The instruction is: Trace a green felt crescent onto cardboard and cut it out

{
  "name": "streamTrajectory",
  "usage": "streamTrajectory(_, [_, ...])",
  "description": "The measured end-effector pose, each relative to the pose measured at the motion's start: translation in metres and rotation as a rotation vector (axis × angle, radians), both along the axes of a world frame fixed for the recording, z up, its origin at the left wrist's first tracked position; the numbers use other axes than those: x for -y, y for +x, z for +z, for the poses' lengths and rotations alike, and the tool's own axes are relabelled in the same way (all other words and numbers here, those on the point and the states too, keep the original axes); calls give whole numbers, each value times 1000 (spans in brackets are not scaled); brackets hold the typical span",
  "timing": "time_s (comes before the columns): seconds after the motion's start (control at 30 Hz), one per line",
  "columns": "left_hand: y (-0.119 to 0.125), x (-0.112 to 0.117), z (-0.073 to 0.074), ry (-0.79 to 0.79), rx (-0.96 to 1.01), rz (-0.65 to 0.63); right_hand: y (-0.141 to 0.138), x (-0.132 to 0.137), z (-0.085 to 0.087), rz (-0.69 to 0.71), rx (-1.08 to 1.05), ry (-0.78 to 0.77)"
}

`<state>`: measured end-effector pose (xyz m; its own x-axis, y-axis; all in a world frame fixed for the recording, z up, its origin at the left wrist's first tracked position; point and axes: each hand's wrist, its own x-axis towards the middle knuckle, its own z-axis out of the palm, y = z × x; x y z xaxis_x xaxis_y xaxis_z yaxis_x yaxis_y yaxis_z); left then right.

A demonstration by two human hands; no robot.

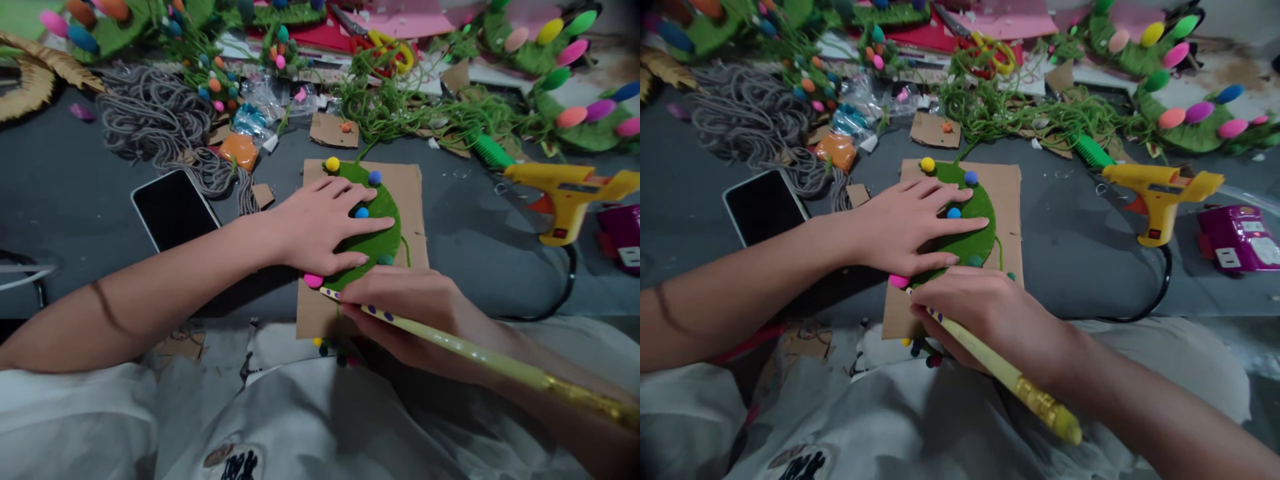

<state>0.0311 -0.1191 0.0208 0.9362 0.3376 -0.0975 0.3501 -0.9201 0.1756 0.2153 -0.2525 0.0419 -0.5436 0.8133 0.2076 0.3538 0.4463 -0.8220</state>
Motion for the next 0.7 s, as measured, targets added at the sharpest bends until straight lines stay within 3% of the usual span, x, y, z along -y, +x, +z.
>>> streamTrajectory(0.53, [0,1,-1,4,20,-8,4,1,1,-124,88,-12])
streamTrajectory(0.7, [0,1,-1,5,15,-3,-1,-1,-3,-68,19,-7])
